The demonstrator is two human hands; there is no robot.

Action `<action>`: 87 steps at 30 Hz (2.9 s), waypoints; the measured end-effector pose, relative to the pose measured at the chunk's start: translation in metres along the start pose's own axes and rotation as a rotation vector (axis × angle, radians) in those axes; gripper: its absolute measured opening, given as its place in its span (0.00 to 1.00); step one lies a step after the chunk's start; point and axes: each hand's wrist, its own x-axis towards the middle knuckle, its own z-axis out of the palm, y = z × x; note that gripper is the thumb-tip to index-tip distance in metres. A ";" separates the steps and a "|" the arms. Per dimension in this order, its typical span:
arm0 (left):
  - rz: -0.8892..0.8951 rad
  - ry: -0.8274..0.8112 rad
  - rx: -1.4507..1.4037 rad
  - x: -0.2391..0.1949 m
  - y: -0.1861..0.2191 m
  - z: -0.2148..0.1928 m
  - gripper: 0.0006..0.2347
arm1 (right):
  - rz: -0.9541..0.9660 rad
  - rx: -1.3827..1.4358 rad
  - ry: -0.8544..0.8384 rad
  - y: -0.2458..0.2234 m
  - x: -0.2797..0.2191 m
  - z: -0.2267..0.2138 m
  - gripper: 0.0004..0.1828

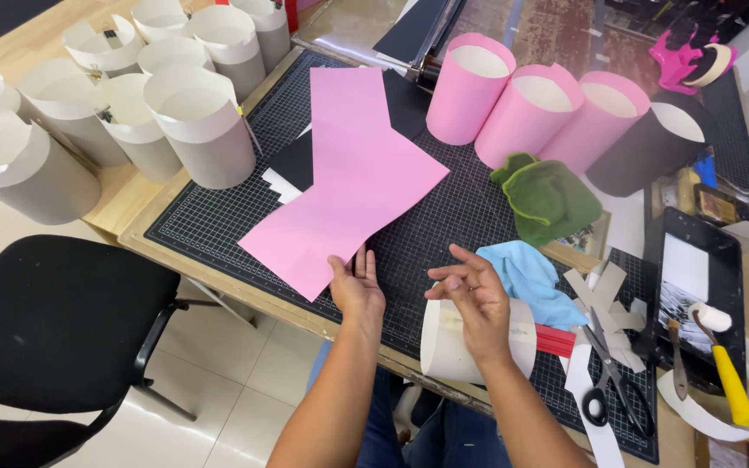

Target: Wrapping a white cylinder with pink paper and smoothing it with a scraper tool

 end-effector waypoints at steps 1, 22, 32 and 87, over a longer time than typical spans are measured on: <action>-0.004 -0.002 -0.005 -0.001 0.001 0.000 0.17 | 0.004 0.003 -0.005 0.000 -0.001 0.000 0.23; -0.129 -0.669 1.173 -0.126 0.043 -0.043 0.28 | -0.079 0.086 0.039 -0.008 -0.007 -0.002 0.20; -0.230 -1.040 1.027 -0.150 0.012 -0.049 0.15 | -0.017 0.254 0.064 -0.026 -0.016 -0.015 0.22; -0.211 -0.942 1.074 -0.160 0.021 -0.040 0.22 | 0.741 -1.901 0.331 -0.058 -0.115 -0.391 0.32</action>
